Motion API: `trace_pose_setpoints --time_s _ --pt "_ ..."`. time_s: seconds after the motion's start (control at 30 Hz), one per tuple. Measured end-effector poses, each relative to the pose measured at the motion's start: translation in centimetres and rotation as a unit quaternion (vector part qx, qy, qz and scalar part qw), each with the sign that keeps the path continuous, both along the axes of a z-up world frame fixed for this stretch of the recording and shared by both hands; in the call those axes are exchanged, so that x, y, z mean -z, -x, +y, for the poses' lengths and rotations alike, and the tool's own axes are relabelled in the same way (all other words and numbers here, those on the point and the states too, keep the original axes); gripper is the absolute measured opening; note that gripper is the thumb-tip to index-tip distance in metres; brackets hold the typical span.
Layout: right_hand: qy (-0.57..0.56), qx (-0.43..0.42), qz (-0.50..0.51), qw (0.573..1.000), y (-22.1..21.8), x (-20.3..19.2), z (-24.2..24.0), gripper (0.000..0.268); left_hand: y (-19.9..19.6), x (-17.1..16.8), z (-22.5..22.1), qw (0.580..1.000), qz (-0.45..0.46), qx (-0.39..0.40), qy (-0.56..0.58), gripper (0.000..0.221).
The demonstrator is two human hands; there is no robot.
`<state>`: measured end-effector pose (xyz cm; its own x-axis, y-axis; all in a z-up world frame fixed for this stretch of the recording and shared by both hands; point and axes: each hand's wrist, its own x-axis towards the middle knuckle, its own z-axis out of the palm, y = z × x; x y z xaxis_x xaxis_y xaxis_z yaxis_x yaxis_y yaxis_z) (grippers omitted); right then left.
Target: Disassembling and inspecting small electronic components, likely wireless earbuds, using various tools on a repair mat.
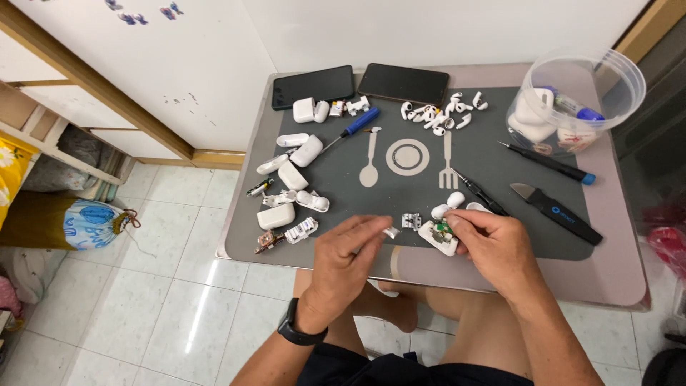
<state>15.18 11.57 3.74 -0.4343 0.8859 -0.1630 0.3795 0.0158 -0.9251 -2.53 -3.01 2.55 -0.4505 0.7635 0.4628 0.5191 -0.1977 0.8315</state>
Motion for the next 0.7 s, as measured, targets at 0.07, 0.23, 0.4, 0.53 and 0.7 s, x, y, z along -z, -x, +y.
trace_pose_setpoints --time_s 0.07,0.23,0.4,0.53,0.7 --pt "0.008 0.008 0.019 1.0 0.0 0.1 0.0 0.022 0.1 0.0 -0.1 0.997 -0.08 -0.001 -0.02 0.03" --pt "0.02 0.015 0.044 0.999 -0.2 1.3 0.4 0.024 0.1 0.5 -0.2 0.968 -0.237 0.047 -0.071 0.029" --pt "0.031 0.019 0.07 0.997 -0.1 1.5 0.7 0.025 0.2 0.3 -0.3 0.963 -0.256 0.046 -0.074 0.026" --pt "0.047 0.022 0.087 0.995 0.0 1.4 0.8 0.026 0.4 0.5 -0.4 0.973 -0.221 0.037 -0.057 0.029" --pt "0.053 0.013 0.094 0.994 -0.2 1.8 1.2 0.027 0.2 -0.6 -0.5 0.98 -0.19 0.026 -0.045 0.027"
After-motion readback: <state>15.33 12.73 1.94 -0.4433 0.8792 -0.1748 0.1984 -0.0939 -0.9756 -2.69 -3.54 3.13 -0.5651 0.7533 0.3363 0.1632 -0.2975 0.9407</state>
